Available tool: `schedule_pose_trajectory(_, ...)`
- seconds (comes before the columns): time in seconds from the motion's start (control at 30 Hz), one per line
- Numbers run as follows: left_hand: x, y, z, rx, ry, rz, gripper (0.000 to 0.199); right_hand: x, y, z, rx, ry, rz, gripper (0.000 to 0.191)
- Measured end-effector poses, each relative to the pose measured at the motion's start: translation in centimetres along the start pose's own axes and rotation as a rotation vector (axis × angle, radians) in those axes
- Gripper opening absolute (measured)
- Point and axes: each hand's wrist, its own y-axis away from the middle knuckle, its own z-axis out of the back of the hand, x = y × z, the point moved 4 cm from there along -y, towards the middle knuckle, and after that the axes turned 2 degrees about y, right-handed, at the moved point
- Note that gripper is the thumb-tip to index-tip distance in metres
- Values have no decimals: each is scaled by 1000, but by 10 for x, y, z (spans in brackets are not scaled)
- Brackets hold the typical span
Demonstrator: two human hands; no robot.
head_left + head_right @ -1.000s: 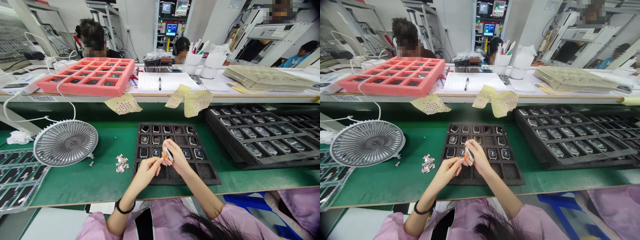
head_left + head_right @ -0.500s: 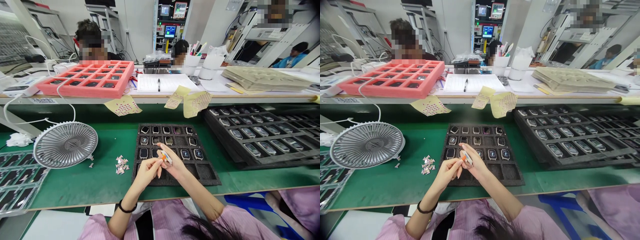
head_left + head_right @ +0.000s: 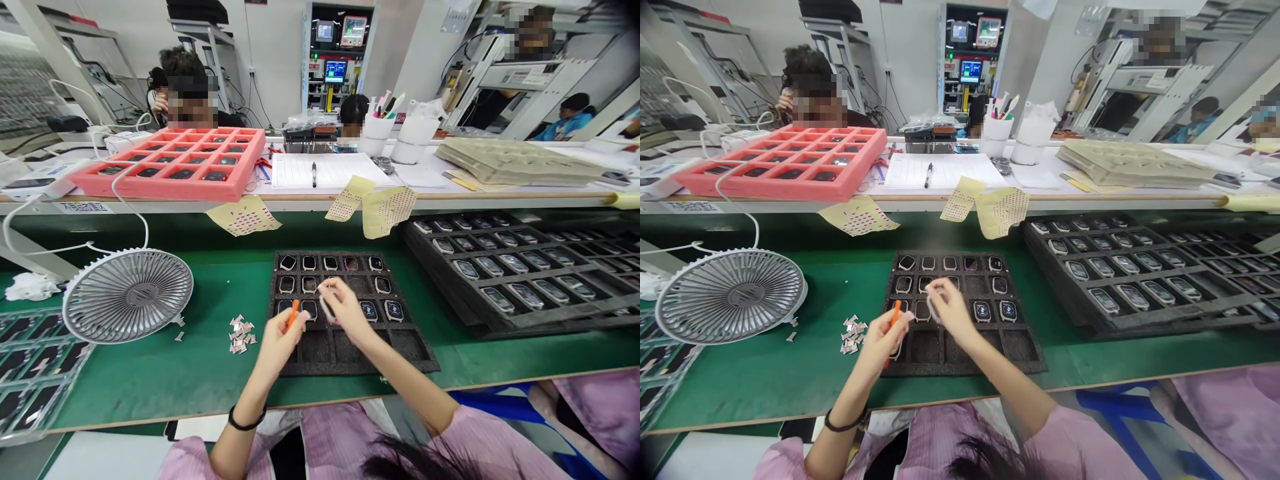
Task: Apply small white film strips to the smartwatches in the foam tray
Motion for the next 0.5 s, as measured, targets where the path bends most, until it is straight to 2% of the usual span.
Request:
schedule_pose_trajectory(0.03, 1, 1, 14, -55, -51, 2, 47, -2, -11, 18, -76, 204, 46, 30)
schedule_pose_trajectory(0.1, 4, 3, 47, -175, -239, -13, 45, -10, -34, 53, -164, 345, 54, 22)
schedule_pose_trajectory(0.17, 10, 6, 74, -231, -450, 36, 43, -18, -53, 81, -186, 460, 47, 15)
schedule_pose_trajectory(0.23, 17, 9, 93, -250, -607, 104, 40, -24, -63, 97, -170, 558, 38, 13)
schedule_pose_trajectory(0.33, 26, 13, 105, -258, -743, 168, 37, -27, -62, 98, -144, 684, 63, 12)
schedule_pose_trajectory(0.43, 29, 15, 108, -302, -795, 182, 36, -26, -54, 83, -131, 771, 119, 3)
schedule_pose_trajectory(0.5, 29, 14, 106, -304, -766, 160, 36, -26, -53, 70, -90, 797, 132, 6)
